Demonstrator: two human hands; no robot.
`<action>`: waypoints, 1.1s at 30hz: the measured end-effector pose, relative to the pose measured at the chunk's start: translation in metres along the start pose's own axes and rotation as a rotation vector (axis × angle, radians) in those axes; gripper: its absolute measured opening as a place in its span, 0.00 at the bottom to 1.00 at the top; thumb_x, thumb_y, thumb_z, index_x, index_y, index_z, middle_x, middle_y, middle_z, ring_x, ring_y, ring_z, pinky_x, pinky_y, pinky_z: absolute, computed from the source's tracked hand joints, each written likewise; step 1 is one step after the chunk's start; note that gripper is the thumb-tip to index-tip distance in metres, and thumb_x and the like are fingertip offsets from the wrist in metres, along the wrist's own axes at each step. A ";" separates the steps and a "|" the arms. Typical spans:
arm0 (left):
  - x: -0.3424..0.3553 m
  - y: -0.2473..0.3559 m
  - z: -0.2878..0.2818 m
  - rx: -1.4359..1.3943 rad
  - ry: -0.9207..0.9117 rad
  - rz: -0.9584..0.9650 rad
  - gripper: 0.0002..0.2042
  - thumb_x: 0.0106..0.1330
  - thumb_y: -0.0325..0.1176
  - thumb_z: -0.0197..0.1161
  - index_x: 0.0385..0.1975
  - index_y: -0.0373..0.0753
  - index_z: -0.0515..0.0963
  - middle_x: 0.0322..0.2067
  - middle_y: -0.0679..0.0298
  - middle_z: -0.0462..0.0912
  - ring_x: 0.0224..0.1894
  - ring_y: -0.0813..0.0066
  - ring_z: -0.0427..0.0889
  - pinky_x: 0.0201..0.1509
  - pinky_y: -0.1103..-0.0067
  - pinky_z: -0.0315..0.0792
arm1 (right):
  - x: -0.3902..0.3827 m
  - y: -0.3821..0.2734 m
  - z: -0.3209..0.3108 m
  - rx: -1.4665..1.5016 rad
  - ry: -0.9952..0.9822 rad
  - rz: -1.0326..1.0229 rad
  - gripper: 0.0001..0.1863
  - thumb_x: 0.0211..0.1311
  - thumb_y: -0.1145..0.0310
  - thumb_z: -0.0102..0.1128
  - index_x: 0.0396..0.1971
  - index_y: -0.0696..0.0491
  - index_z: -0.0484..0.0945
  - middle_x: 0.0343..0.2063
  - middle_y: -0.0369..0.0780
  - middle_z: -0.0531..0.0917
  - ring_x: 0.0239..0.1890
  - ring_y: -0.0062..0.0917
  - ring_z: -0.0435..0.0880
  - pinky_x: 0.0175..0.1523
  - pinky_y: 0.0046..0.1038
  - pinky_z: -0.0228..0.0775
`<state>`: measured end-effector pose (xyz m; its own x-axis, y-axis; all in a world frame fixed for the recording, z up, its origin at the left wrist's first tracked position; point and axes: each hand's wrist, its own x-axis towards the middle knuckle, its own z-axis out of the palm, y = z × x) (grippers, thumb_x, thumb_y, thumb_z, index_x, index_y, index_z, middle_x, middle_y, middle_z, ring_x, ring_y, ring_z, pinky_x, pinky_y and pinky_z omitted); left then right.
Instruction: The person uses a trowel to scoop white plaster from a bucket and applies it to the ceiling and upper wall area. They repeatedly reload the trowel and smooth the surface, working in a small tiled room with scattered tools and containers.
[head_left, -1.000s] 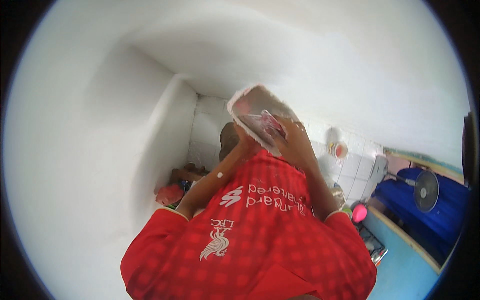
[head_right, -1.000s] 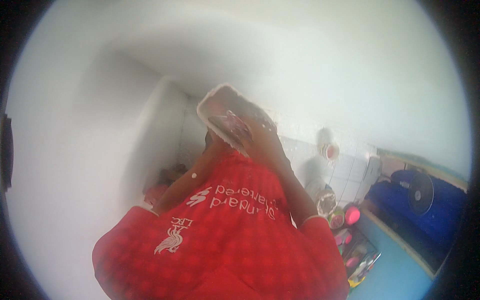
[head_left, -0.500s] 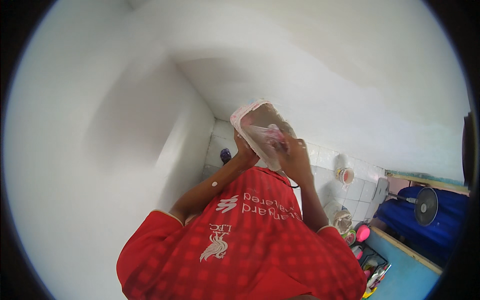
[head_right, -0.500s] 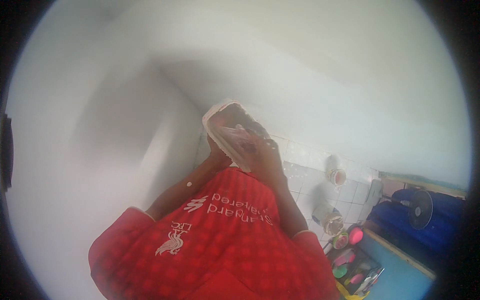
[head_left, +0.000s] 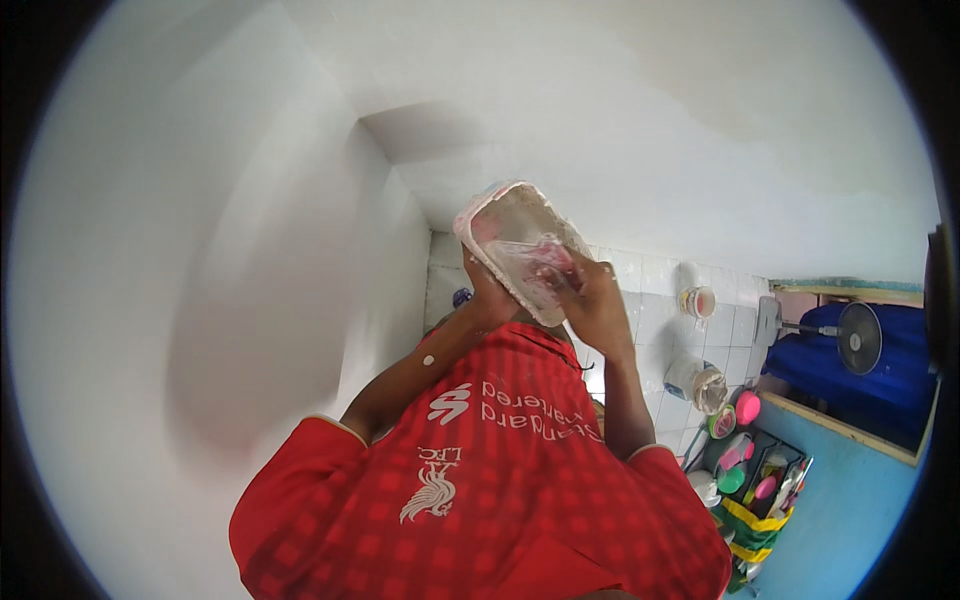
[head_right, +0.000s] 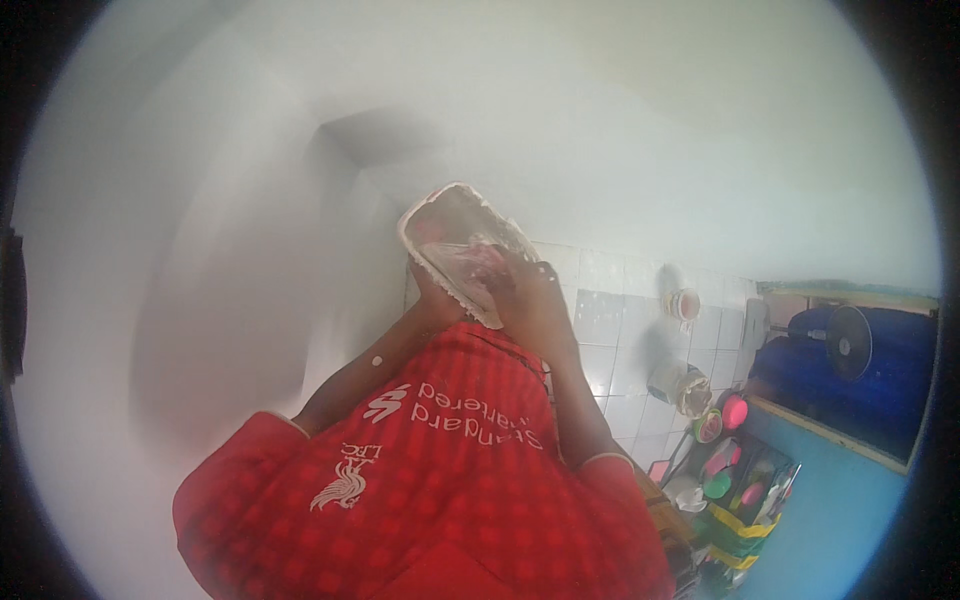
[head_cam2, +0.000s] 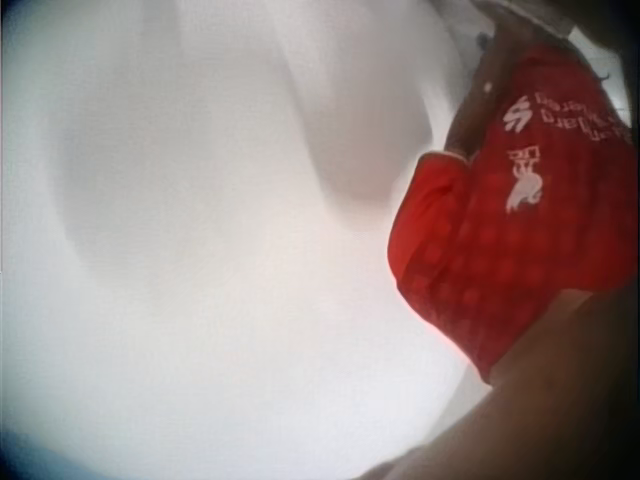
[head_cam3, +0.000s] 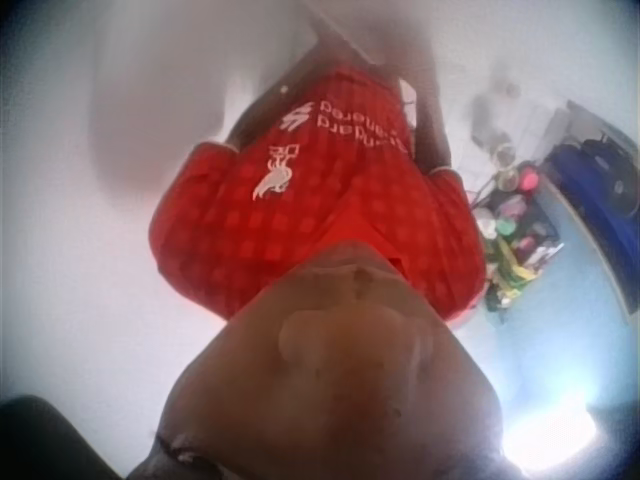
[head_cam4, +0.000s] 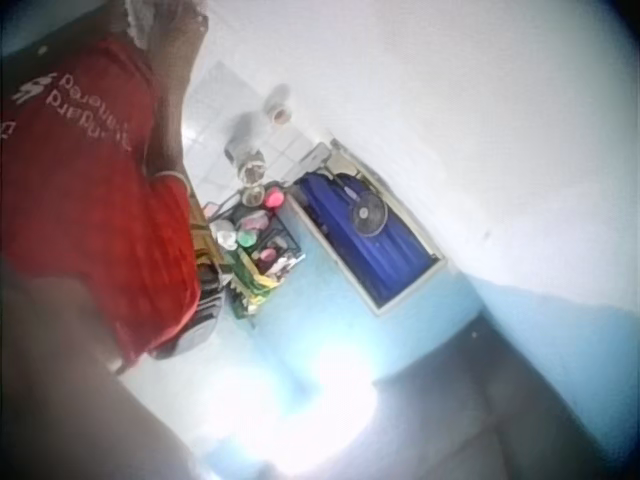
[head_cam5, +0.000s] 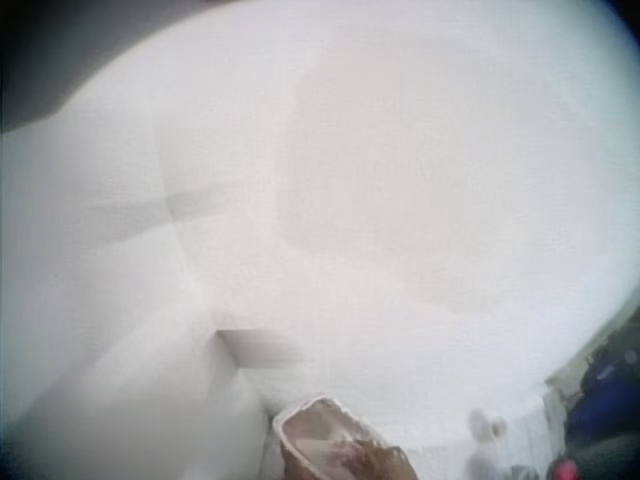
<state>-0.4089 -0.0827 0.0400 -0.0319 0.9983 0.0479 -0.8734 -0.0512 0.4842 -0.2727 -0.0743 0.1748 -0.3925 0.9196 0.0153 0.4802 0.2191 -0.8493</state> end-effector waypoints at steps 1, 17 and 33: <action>0.003 0.003 -0.002 -0.118 0.030 -0.078 0.33 0.69 0.65 0.47 0.63 0.44 0.69 0.57 0.61 0.76 0.58 0.60 0.77 0.62 0.61 0.74 | 0.001 -0.006 -0.005 0.100 -0.011 0.061 0.14 0.62 0.76 0.62 0.48 0.61 0.81 0.30 0.51 0.86 0.29 0.39 0.85 0.38 0.34 0.75; 0.008 0.010 -0.014 0.378 0.027 0.410 0.25 0.72 0.47 0.59 0.62 0.39 0.66 0.55 0.60 0.75 0.54 0.66 0.79 0.55 0.66 0.79 | 0.003 -0.017 0.037 -0.207 0.069 -0.166 0.17 0.61 0.73 0.63 0.49 0.62 0.79 0.33 0.53 0.85 0.34 0.47 0.85 0.39 0.39 0.75; 0.005 -0.002 -0.057 0.406 0.107 0.166 0.34 0.70 0.64 0.46 0.65 0.43 0.65 0.57 0.60 0.75 0.59 0.61 0.77 0.60 0.62 0.76 | 0.008 -0.025 0.030 -0.036 0.136 -0.070 0.15 0.64 0.76 0.60 0.50 0.63 0.79 0.35 0.49 0.87 0.32 0.27 0.86 0.41 0.28 0.77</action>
<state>-0.4351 -0.0758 -0.0110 -0.2239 0.9718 0.0733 -0.5919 -0.1953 0.7820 -0.3119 -0.0820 0.1802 -0.3170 0.9369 0.1476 0.4842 0.2937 -0.8242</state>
